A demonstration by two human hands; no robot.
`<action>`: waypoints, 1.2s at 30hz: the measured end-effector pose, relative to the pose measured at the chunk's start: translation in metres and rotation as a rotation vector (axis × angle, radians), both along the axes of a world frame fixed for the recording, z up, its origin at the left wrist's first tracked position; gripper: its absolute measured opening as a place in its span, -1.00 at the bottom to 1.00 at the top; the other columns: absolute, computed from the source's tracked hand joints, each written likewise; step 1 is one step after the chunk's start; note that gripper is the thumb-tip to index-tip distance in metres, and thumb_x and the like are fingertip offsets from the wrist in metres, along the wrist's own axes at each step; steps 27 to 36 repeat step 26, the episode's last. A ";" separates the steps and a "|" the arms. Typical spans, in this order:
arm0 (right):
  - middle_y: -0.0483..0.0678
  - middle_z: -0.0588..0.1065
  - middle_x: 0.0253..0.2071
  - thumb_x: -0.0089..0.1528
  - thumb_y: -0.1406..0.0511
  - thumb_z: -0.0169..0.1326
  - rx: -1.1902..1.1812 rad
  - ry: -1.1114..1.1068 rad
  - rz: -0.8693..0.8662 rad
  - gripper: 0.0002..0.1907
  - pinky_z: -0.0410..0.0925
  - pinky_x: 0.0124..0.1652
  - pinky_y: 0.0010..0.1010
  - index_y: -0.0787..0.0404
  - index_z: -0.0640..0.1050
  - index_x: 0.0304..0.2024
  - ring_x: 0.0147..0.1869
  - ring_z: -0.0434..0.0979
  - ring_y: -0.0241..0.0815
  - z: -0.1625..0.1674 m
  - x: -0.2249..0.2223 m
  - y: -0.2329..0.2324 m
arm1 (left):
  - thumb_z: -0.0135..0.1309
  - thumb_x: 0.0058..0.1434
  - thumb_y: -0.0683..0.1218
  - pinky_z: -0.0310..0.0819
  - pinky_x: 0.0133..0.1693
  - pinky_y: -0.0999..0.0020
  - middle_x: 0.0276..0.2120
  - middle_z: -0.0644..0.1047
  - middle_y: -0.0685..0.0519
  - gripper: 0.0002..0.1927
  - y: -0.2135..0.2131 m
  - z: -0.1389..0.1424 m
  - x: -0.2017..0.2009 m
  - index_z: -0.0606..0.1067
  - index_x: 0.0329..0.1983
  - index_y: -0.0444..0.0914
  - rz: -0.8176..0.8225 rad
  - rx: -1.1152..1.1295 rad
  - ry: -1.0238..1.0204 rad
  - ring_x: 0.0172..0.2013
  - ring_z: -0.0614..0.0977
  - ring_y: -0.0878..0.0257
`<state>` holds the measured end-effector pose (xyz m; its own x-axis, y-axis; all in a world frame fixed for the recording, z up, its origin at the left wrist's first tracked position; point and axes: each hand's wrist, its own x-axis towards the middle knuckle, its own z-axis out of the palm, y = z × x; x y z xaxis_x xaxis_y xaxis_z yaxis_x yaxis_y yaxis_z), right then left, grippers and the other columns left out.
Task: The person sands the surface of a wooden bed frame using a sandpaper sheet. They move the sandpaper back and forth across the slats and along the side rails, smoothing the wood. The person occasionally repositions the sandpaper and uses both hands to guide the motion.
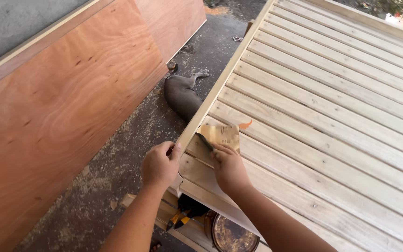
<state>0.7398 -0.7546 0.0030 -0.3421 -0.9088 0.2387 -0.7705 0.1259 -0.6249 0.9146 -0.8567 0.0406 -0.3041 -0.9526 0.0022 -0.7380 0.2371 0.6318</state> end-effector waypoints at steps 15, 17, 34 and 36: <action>0.12 0.61 -0.27 0.24 0.34 0.11 0.182 -0.357 0.119 -0.81 0.45 -0.15 -0.23 0.33 0.64 -0.17 -0.26 0.60 0.06 0.026 0.060 0.002 | 0.00 0.34 0.08 0.55 -0.23 0.12 -0.33 0.67 -0.12 -0.65 -0.014 -0.043 0.005 0.66 -0.19 -0.24 0.075 0.080 0.325 -0.29 0.69 -0.04; 0.12 0.60 -0.35 0.28 0.32 0.11 0.182 -0.415 0.003 -0.81 0.44 -0.20 -0.24 0.34 0.62 -0.17 -0.34 0.57 0.04 0.019 0.069 0.005 | -0.02 0.34 0.07 0.56 -0.23 0.13 -0.33 0.67 -0.10 -0.66 -0.013 -0.045 0.009 0.65 -0.18 -0.24 0.074 0.121 0.330 -0.29 0.70 -0.02; 0.14 0.60 -0.30 0.30 0.24 0.13 -0.071 -0.335 -0.143 -0.77 0.42 -0.19 -0.20 0.31 0.63 -0.20 -0.26 0.56 -0.01 0.005 0.072 0.003 | -0.03 0.35 0.06 0.55 -0.19 0.11 -0.32 0.68 -0.13 -0.66 -0.013 -0.038 0.008 0.65 -0.17 -0.25 0.055 0.136 0.315 -0.26 0.71 -0.03; 0.14 0.60 -0.30 0.30 0.24 0.13 -0.071 -0.335 -0.143 -0.77 0.42 -0.19 -0.20 0.31 0.63 -0.20 -0.26 0.56 -0.01 0.005 0.072 0.003 | -0.03 0.35 0.06 0.55 -0.19 0.11 -0.32 0.68 -0.13 -0.66 -0.013 -0.038 0.008 0.65 -0.17 -0.25 0.055 0.136 0.315 -0.26 0.71 -0.03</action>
